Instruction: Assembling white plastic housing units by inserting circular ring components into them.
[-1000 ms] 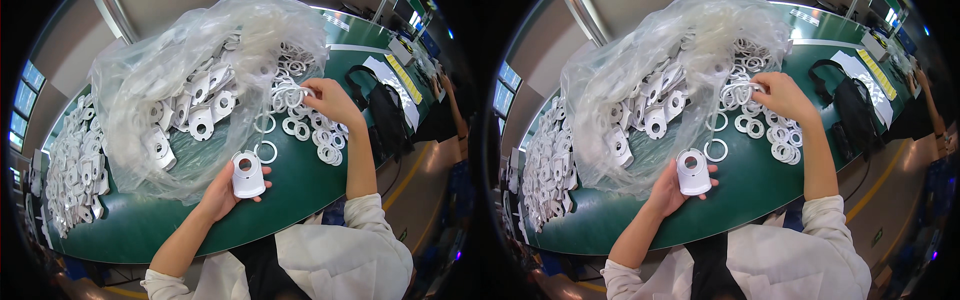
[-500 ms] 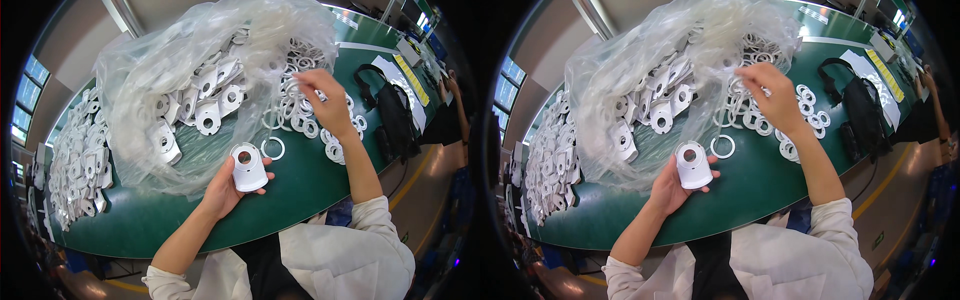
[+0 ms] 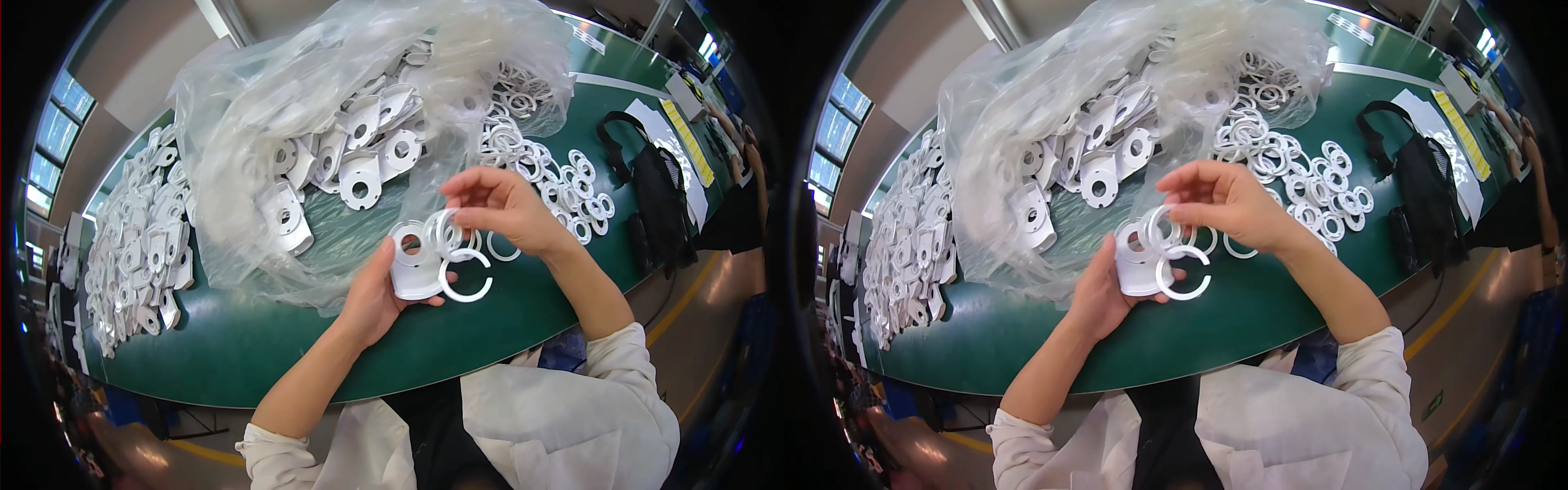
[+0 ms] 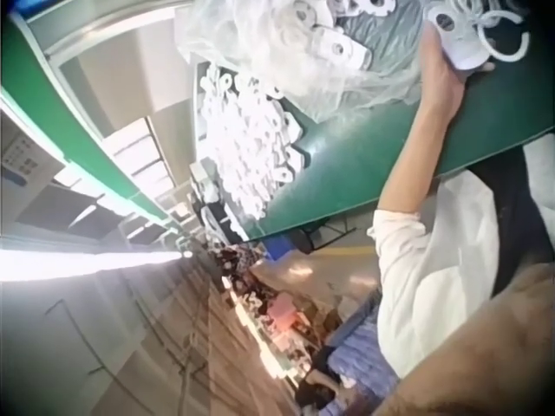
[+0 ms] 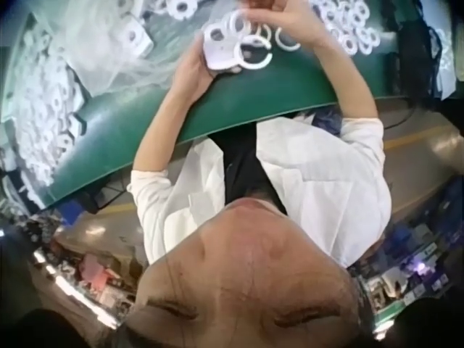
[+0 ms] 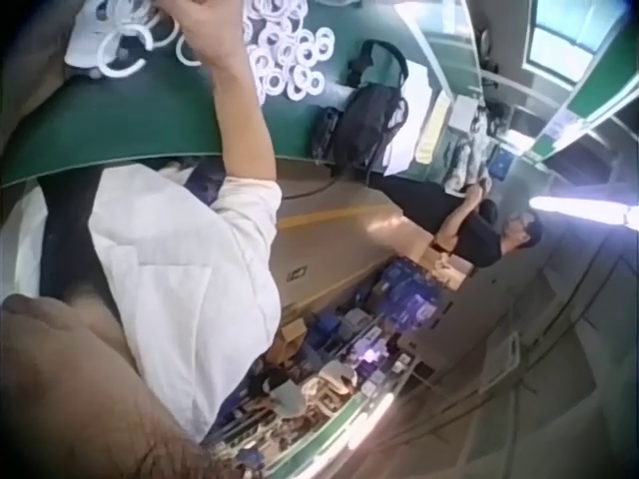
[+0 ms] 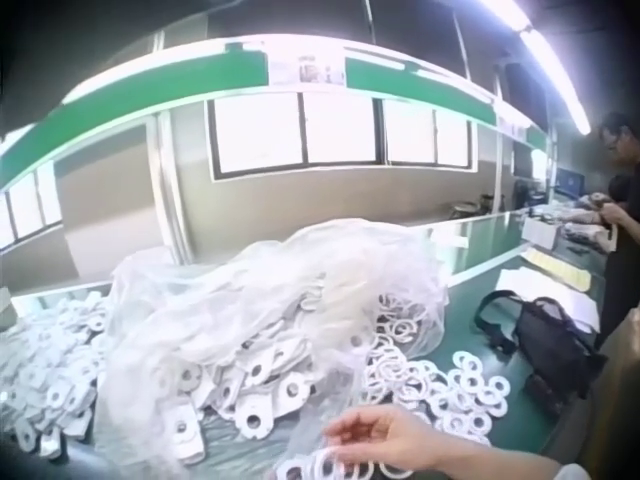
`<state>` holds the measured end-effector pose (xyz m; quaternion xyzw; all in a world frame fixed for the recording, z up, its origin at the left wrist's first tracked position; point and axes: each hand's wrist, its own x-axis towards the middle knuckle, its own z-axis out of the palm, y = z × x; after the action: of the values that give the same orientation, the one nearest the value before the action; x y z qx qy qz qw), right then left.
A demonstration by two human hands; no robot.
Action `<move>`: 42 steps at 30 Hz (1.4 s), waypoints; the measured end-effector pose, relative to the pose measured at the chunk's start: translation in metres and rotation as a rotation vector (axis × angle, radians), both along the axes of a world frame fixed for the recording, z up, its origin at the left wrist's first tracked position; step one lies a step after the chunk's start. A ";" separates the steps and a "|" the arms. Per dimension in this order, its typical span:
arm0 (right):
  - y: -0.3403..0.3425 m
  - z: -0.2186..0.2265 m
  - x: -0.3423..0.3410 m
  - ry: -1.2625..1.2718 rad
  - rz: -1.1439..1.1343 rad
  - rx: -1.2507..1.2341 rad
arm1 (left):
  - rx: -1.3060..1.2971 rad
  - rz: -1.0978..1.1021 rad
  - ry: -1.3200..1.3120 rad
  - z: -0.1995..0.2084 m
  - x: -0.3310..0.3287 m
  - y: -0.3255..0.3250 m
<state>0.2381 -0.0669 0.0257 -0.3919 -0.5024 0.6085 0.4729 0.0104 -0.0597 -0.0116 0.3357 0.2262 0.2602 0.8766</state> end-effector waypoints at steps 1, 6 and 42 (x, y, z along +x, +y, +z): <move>0.001 -0.004 -0.005 -0.035 -0.003 -0.008 | -0.034 0.003 -0.058 0.000 0.003 -0.002; -0.001 -0.013 -0.015 -0.233 -0.007 -0.005 | 0.033 0.027 0.150 0.002 0.005 -0.005; 0.000 -0.024 -0.022 -0.731 -0.099 0.769 | 0.194 -0.047 0.168 -0.001 0.002 -0.006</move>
<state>0.2156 -0.0673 0.0022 -0.4002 -0.8020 0.1812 0.4047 0.0127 -0.0660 -0.0129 0.4449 0.2648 0.2311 0.8238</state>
